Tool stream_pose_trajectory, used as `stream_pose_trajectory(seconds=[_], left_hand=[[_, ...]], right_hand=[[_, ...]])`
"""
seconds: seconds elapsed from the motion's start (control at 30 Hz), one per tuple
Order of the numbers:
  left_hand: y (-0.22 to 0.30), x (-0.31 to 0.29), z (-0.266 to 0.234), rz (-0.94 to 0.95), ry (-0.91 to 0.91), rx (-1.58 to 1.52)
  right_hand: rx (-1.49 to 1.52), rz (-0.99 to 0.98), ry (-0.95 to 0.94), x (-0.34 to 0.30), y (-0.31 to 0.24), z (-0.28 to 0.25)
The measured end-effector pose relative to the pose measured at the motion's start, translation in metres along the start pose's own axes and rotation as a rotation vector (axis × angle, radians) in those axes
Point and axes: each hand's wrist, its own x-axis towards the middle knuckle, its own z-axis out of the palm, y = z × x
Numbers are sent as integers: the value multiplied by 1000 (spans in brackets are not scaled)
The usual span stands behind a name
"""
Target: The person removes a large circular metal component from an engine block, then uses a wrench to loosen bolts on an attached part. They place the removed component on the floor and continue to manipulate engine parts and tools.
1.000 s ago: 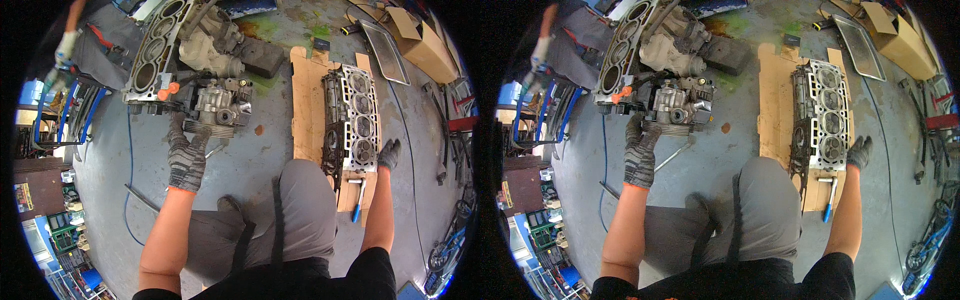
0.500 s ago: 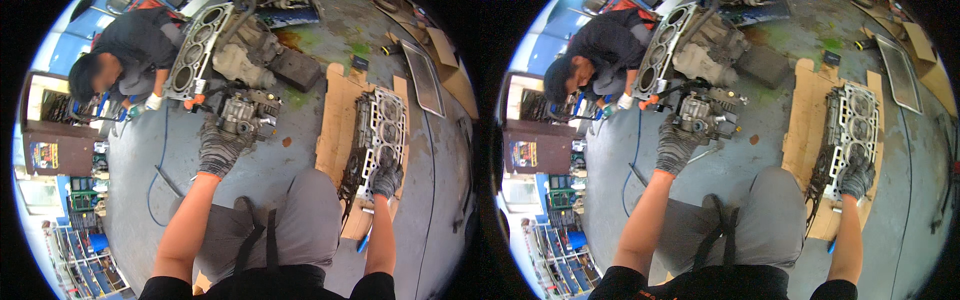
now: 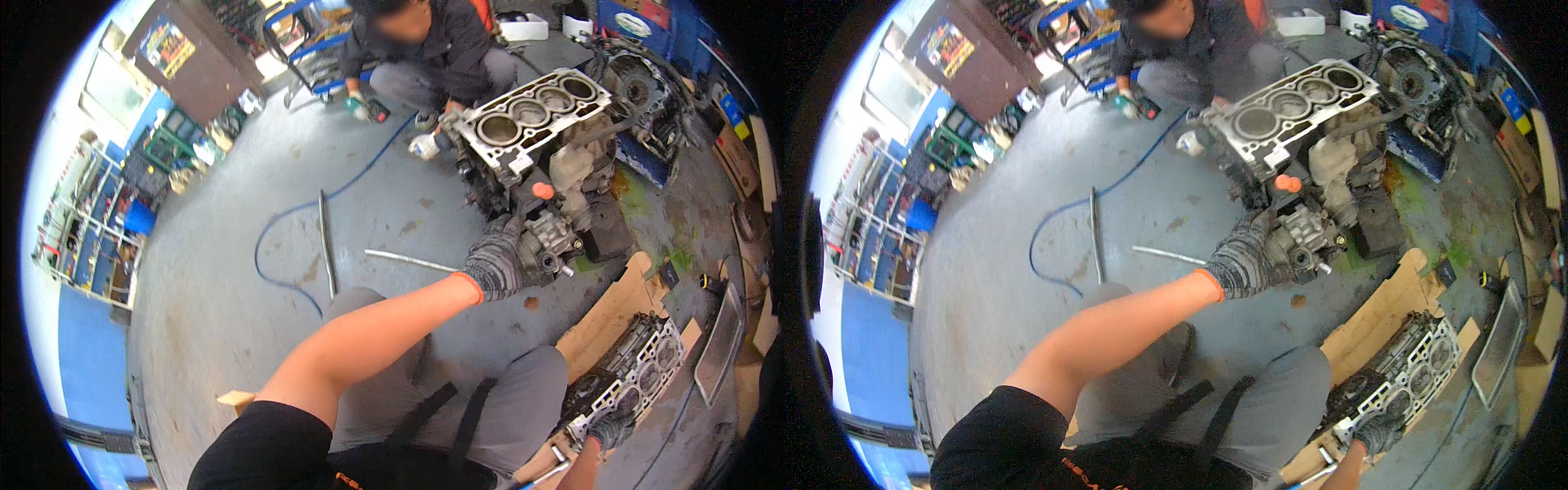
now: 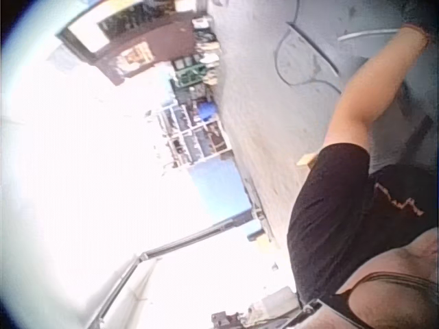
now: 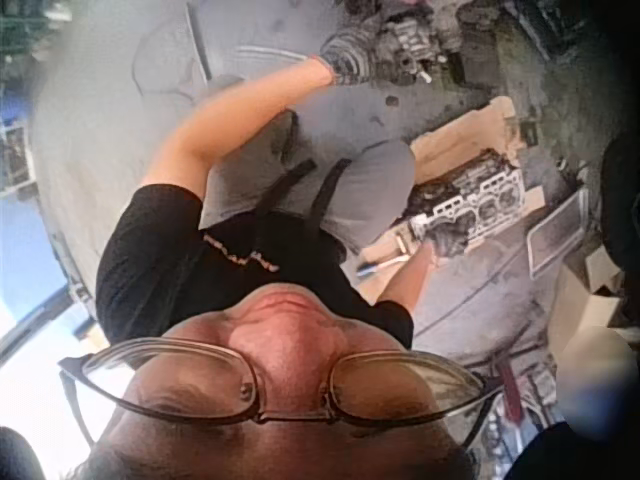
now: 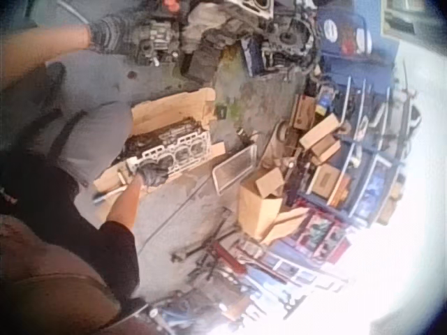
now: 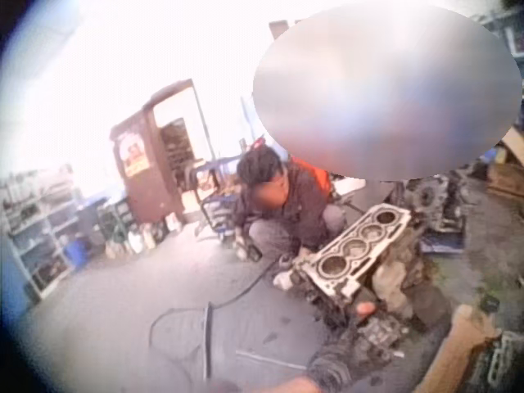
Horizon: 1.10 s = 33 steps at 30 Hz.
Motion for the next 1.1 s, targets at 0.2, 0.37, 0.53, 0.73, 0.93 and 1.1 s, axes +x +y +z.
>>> stream_pose_trajectory(seconds=[0.2,0.37,0.53,0.73,0.93,1.1], left_hand=[[-12,-19,3,-168,-5,-216],[-23,-21,4,-246,-58,-395],[-29,-6,17,-374,0,-774],[-57,2,48,-562,-119,-1241],[-61,7,63,-369,-193,-1029],[-26,-19,40,-108,13,-625]], right_hand=[[204,83,-16,1,-3,3],[-154,202,-104,-2,-16,-3],[45,246,-97,-5,-28,-7],[-294,44,-36,-5,-21,1],[-90,35,-27,-2,-9,4],[-47,120,-86,0,-14,1]])
